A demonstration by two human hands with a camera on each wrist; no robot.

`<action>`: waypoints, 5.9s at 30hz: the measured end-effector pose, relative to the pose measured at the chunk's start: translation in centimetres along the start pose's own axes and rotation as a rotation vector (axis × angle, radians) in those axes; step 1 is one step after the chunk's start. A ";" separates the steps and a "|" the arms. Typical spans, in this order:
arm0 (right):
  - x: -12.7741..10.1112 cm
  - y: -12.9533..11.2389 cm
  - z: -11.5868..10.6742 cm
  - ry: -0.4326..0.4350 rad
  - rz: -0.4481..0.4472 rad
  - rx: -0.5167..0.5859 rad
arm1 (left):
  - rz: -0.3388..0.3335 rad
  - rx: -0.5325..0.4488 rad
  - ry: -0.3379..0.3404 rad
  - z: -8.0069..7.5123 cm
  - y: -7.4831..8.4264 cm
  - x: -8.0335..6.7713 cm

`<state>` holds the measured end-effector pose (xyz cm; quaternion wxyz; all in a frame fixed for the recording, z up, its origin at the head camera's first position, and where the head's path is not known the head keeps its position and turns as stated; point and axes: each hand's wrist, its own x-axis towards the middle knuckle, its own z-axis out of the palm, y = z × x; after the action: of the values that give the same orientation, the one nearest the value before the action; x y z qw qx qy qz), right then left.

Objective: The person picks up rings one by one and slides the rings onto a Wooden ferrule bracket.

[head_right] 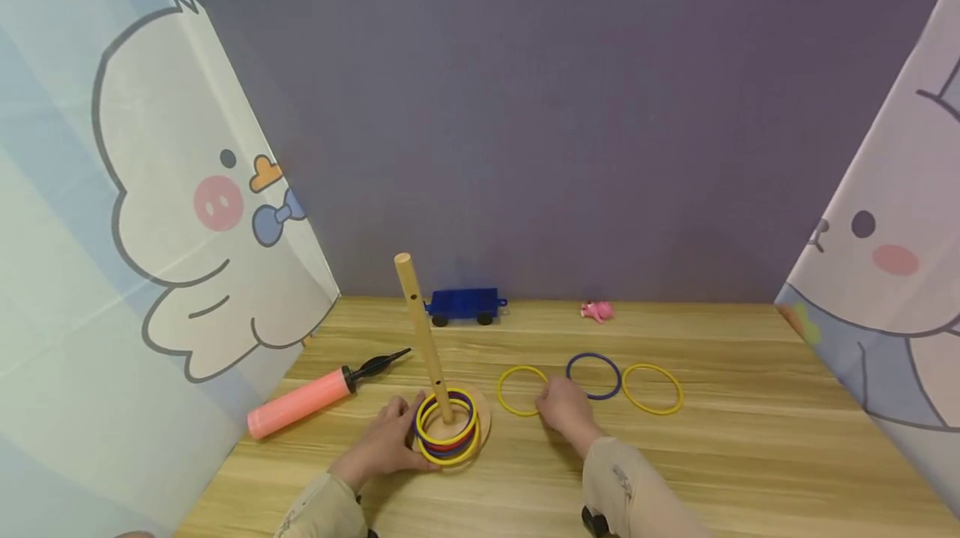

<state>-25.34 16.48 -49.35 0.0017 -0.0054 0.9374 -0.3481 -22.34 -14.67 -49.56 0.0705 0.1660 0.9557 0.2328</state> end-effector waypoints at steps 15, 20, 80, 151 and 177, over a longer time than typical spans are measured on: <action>-0.4 0.8 -1.0 -0.009 0.025 -0.016 | -0.015 0.004 -0.014 0.0 -0.1 0.0; -0.7 0.8 -1.0 -0.006 0.003 -0.026 | 0.001 0.000 -0.003 0.1 -0.1 0.1; -6.3 -3.9 -4.1 -0.410 -0.044 0.898 | 0.001 -0.015 0.001 0.2 -0.2 0.0; -3.6 -17.7 -8.8 -0.017 -0.162 1.141 | -0.001 -0.003 -0.006 0.0 0.0 -0.1; -4.6 -9.1 2.5 -0.166 0.007 1.004 | 0.016 0.028 0.030 0.3 -0.3 -0.1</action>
<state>-20.67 7.96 -45.29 0.0800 -0.0283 0.6513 -0.7541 -22.30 -14.85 -49.97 0.0521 0.1712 0.9585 0.2222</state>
